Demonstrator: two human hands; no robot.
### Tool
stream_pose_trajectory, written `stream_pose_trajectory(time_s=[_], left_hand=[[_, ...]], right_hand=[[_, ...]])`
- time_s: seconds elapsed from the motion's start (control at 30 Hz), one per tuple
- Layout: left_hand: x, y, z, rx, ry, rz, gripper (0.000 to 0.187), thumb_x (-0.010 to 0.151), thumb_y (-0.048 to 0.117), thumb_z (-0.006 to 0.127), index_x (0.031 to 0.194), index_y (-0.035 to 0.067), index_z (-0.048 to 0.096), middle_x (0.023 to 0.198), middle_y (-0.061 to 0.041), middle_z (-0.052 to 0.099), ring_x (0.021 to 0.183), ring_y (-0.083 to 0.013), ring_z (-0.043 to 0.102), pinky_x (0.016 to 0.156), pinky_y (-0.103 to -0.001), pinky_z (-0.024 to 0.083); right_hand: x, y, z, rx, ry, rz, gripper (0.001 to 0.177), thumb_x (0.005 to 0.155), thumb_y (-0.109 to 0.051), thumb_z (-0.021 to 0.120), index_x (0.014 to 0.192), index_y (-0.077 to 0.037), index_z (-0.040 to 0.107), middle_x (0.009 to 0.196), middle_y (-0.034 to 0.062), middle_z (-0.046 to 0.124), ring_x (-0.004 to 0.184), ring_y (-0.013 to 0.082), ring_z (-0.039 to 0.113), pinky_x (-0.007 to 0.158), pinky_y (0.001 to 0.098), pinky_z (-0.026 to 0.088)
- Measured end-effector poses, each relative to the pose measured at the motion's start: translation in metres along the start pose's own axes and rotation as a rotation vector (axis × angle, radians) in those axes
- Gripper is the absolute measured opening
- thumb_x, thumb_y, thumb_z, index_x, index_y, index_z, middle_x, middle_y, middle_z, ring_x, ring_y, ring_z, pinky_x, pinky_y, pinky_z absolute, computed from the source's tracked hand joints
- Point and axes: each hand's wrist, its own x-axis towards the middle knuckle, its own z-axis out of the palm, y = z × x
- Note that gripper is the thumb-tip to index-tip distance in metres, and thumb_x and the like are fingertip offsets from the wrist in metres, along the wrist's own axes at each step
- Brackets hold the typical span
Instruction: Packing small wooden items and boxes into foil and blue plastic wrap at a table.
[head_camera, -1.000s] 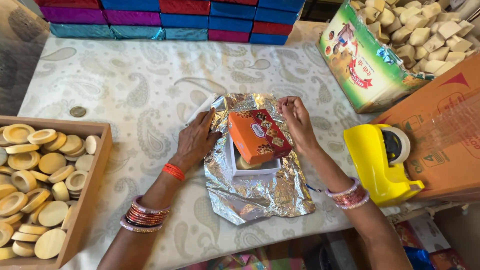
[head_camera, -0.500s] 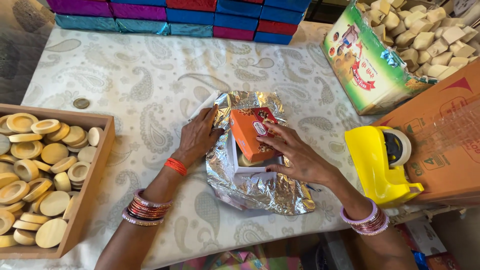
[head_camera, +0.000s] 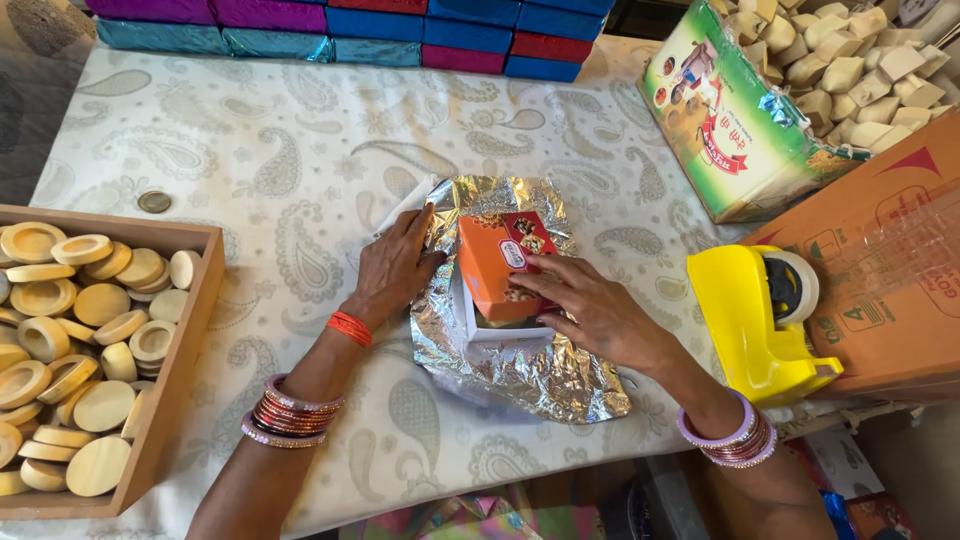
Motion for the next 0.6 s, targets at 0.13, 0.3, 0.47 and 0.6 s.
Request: stream_pose_trajectory(time_s=[0.13, 0.3, 0.47, 0.6], left_hand=[[0.001, -0.002, 0.001, 0.0, 0.013, 0.013, 0.076, 0.086, 0.032, 0.076, 0.15, 0.004, 0.044, 0.14, -0.011, 0.055, 0.112, -0.0343, 0.065, 0.088, -0.047, 0.054], [0.0, -0.003, 0.002, 0.014, 0.011, 0.012, 0.076, 0.086, 0.032, 0.076, 0.15, 0.005, 0.044, 0.14, -0.011, 0.055, 0.113, -0.0341, 0.065, 0.088, -0.047, 0.054], [0.0, -0.001, 0.002, 0.016, 0.007, 0.003, 0.077, 0.086, 0.033, 0.075, 0.15, 0.005, 0.044, 0.14, -0.01, 0.055, 0.113, -0.0332, 0.065, 0.088, -0.047, 0.054], [0.001, -0.002, 0.002, 0.017, 0.007, 0.006, 0.076, 0.086, 0.033, 0.075, 0.15, 0.005, 0.045, 0.14, -0.01, 0.055, 0.113, -0.0335, 0.065, 0.088, -0.047, 0.054]], right_hand=[[-0.006, -0.006, 0.007, -0.223, 0.113, -0.067, 0.058, 0.088, -0.02, 0.072, 0.144, -0.02, 0.056, 0.144, 0.0063, 0.055, 0.132, 0.0301, 0.053, 0.104, 0.0422, 0.051], [-0.014, -0.018, 0.013, -0.332, 0.262, -0.127, 0.049, 0.09, -0.02, 0.072, 0.137, -0.016, 0.061, 0.134, 0.0063, 0.065, 0.124, 0.027, 0.061, 0.098, 0.0396, 0.054], [-0.021, -0.018, 0.028, -0.374, 0.298, -0.14, 0.047, 0.086, -0.019, 0.074, 0.132, -0.013, 0.066, 0.131, 0.0076, 0.067, 0.122, 0.0266, 0.063, 0.096, 0.0391, 0.056], [-0.025, -0.018, 0.036, -0.378, 0.321, -0.139, 0.048, 0.084, -0.019, 0.075, 0.131, -0.012, 0.067, 0.13, 0.0084, 0.067, 0.122, 0.0277, 0.063, 0.097, 0.0401, 0.055]])
